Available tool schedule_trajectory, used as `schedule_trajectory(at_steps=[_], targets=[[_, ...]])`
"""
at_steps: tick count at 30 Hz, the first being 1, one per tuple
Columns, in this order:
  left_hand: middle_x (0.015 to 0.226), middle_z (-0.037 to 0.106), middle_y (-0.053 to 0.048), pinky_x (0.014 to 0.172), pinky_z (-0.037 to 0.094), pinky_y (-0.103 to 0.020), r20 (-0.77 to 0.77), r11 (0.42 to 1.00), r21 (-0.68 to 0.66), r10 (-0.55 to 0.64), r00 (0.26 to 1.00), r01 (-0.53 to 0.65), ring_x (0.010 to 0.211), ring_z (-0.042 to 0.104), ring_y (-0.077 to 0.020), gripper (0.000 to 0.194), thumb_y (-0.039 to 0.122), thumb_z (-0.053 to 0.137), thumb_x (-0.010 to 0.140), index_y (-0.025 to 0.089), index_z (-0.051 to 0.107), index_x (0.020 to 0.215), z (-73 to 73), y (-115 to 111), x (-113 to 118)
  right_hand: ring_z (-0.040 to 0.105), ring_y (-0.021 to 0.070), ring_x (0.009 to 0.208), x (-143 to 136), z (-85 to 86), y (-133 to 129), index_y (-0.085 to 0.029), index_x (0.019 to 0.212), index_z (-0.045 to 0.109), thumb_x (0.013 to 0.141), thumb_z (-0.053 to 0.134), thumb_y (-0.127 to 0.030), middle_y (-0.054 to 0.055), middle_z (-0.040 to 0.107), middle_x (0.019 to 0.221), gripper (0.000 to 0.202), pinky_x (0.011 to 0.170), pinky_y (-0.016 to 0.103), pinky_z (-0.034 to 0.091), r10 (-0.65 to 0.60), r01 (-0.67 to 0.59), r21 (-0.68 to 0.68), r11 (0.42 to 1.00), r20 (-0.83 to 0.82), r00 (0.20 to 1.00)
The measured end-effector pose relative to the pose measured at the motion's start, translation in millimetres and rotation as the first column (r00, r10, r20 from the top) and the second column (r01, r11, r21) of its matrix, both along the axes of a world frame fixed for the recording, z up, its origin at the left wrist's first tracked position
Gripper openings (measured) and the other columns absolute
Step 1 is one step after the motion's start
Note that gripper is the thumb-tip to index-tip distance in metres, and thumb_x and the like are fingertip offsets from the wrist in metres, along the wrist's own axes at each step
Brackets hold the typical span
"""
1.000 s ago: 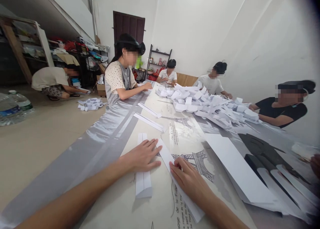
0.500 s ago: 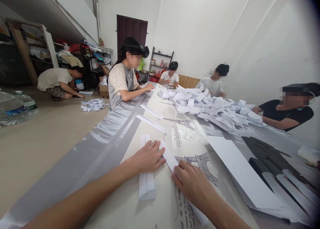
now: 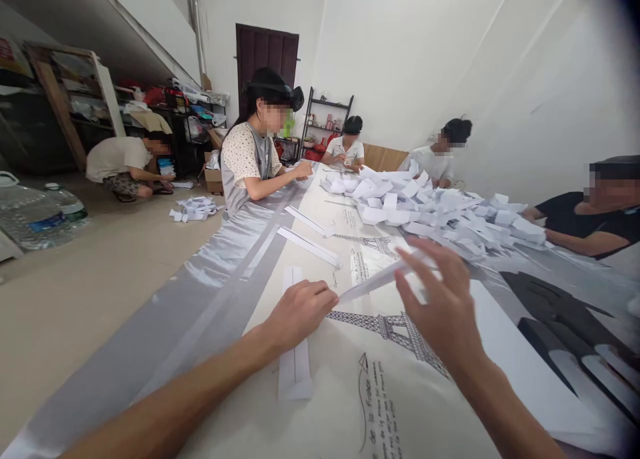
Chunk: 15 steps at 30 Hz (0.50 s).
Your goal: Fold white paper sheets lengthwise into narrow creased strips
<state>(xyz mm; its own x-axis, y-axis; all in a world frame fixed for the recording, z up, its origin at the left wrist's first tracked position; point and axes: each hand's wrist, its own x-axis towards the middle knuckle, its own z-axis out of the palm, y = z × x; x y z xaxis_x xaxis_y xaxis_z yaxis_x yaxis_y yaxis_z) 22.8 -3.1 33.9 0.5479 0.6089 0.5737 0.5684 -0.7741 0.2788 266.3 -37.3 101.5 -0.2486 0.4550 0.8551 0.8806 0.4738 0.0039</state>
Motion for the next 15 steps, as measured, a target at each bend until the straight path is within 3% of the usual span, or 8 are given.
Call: schedule_trajectory(at_steps=[2, 4, 5, 6, 8, 9, 13, 15], targets=[[0.078, 0.065, -0.002, 0.064, 0.043, -0.027, 0.261, 0.983, -0.183, 0.027, 0.965, 0.022, 0.068, 0.056, -0.0136, 0.031, 0.028, 0.047, 0.103, 0.018, 0.067, 0.082, 6.6, -3.4, 1.1, 0.048, 0.0336, 0.134, -2.9, 0.2, 8.3, -0.027, 0.133, 0.058, 0.092, 0.065, -0.025, 0.01, 0.054, 0.141, 0.042, 0.109, 0.059, 0.041, 0.007, 0.011, 0.057, 0.998, -0.305, 0.952], [0.078, 0.066, -0.001, 0.064, 0.044, -0.025, 0.49, 0.926, -0.363, 0.096, 0.867, 0.102, 0.068, 0.057, -0.0134, 0.029, 0.033, 0.054, 0.1, 0.018, 0.069, 0.082, 12.5, -6.0, 2.9, 0.055, 0.0324, 0.126, -10.6, -9.9, 14.0, -0.026, 0.134, 0.057, 0.093, 0.065, -0.036, 0.012, 0.056, 0.137, 0.043, 0.102, 0.056, 0.049, 0.053, -0.125, -0.083, 0.989, -0.583, 0.811], [0.076, 0.066, -0.001, 0.063, 0.045, -0.025, 0.561, 0.884, -0.441, 0.136, 0.817, 0.156, 0.067, 0.056, -0.0135, 0.029, 0.036, 0.056, 0.098, 0.017, 0.07, 0.08, 14.5, -7.1, 4.1, 0.062, 0.0304, 0.116, -15.6, -17.4, 15.7, -0.025, 0.131, 0.058, 0.094, 0.063, -0.041, 0.012, 0.061, 0.13, 0.041, 0.093, 0.052, 0.055, 0.062, -0.266, -0.192, 0.945, -0.691, 0.72], [0.074, 0.066, -0.002, 0.061, 0.045, -0.024, 0.605, 0.836, -0.506, 0.168, 0.779, 0.212, 0.066, 0.056, -0.0136, 0.031, 0.038, 0.058, 0.097, 0.016, 0.071, 0.079, 15.7, -8.1, 5.5, 0.067, 0.028, 0.104, -20.7, -25.7, 16.6, -0.024, 0.128, 0.06, 0.095, 0.061, -0.046, 0.012, 0.065, 0.123, 0.041, 0.084, 0.048, 0.059, 0.052, -0.428, -0.297, 0.854, -0.769, 0.637], [0.072, 0.066, -0.002, 0.061, 0.047, -0.024, 0.632, 0.738, -0.597, 0.189, 0.751, 0.316, 0.066, 0.056, -0.0141, 0.033, 0.041, 0.06, 0.095, 0.015, 0.073, 0.078, 15.6, -10.1, 8.3, 0.068, 0.0236, 0.086, -29.6, -41.4, 16.6, -0.022, 0.122, 0.064, 0.094, 0.06, -0.052, 0.011, 0.068, 0.114, 0.042, 0.071, 0.041, 0.059, -0.013, -0.633, -0.402, 0.662, -0.85, 0.526], [0.072, 0.066, -0.003, 0.062, 0.048, -0.024, 0.631, 0.695, -0.623, 0.177, 0.755, 0.358, 0.067, 0.058, -0.0147, 0.033, 0.041, 0.06, 0.094, 0.015, 0.073, 0.078, 14.6, -11.0, 9.5, 0.067, 0.0221, 0.083, -32.7, -47.8, 16.0, -0.021, 0.119, 0.066, 0.092, 0.062, -0.053, 0.011, 0.069, 0.113, 0.042, 0.069, 0.039, 0.058, -0.051, -0.68, -0.424, 0.598, -0.867, 0.496], [0.07, 0.068, -0.004, 0.065, 0.052, -0.025, 0.581, 0.564, -0.702, 0.099, 0.808, 0.435, 0.067, 0.062, -0.0155, 0.034, 0.04, 0.061, 0.092, 0.014, 0.071, 0.073, 9.6, -15.0, 11.6, 0.065, 0.0204, 0.082, -36.0, -60.5, 12.4, -0.019, 0.11, 0.068, 0.086, 0.071, -0.05, 0.008, 0.072, 0.105, 0.04, 0.076, 0.037, 0.055, -0.181, -0.739, -0.458, 0.493, -0.886, 0.428], [0.065, 0.066, -0.003, 0.062, 0.051, -0.025, 0.532, 0.523, -0.739, 0.065, 0.844, 0.425, 0.062, 0.061, -0.0144, 0.035, 0.039, 0.061, 0.091, 0.014, 0.068, 0.068, 8.7, -17.4, 11.5, 0.066, 0.0214, 0.085, -35.2, -61.0, 10.1, -0.02, 0.11, 0.067, 0.084, 0.073, -0.048, 0.008, 0.072, 0.104, 0.039, 0.078, 0.037, 0.054, -0.21, -0.752, -0.48, 0.453, -0.877, 0.433]])
